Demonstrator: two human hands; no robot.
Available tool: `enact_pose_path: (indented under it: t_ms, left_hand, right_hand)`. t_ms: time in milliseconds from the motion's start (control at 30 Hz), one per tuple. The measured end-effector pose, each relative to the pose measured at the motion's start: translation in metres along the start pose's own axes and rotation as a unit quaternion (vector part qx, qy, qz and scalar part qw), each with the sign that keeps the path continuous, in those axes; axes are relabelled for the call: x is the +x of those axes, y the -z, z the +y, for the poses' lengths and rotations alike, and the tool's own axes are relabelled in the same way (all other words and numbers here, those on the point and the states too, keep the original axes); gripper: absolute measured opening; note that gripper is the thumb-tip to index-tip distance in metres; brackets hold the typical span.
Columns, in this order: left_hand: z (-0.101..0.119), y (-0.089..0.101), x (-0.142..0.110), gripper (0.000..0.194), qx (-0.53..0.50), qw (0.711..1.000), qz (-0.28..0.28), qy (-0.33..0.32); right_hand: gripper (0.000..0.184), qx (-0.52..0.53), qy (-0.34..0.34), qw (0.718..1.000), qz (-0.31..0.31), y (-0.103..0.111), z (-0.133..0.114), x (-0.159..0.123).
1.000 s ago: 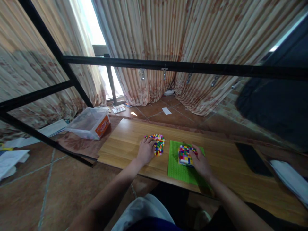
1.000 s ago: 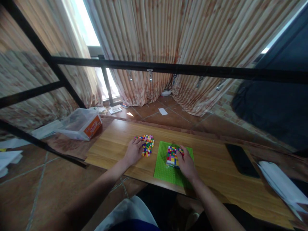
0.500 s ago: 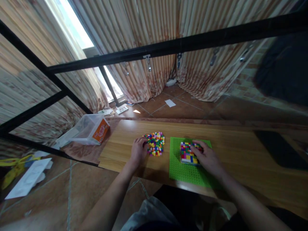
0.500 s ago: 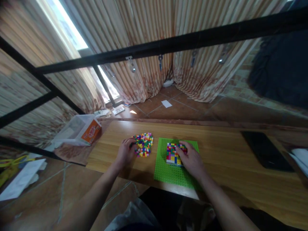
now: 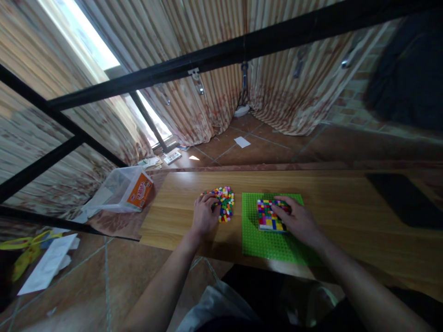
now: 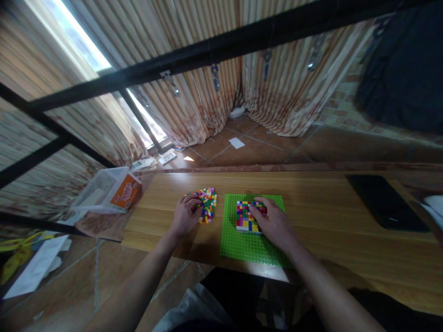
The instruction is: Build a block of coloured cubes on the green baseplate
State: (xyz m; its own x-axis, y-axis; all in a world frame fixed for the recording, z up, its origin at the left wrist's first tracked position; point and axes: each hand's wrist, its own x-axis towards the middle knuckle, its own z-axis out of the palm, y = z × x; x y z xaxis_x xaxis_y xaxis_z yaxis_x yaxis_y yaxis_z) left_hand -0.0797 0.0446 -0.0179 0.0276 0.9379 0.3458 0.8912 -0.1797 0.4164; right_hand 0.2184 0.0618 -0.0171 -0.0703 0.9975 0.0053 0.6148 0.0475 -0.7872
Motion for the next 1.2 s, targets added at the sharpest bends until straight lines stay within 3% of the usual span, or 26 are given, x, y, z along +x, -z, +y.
enact_pose_path:
  t_ms: [300,467,667,900,1067,1200]
  left_hand:
    - [0.010,0.011,0.001,0.009,-0.059,0.998,0.033,0.004]
    - [0.051,0.012,0.005,0.015,-0.154,0.987,-0.035,-0.026]
    - [0.096,-0.007,0.023,0.017,-0.246,0.964,-0.100,-0.031]
    - [0.091,-0.023,0.035,0.010,-0.357,0.925,-0.115,0.060]
    - [0.090,-0.032,0.035,0.013,-0.414,0.900,-0.090,0.103]
    - [0.093,-0.041,0.036,0.015,-0.438,0.887,-0.080,0.122]
  right_hand:
    - [0.049,0.007,0.007,1.000,0.011,-0.001,-0.003,-0.001]
    - [0.046,0.026,0.001,0.999,0.022,-0.001,-0.009,0.000]
    - [0.040,0.065,-0.001,0.997,0.030,-0.001,-0.010,0.003]
    - [0.035,0.027,0.038,0.998,0.038,-0.002,-0.012,0.002]
    - [0.030,0.003,0.140,0.985,0.096,0.003,-0.020,0.000]
    - [0.028,-0.001,0.170,0.981,0.090,0.002,-0.026,0.000]
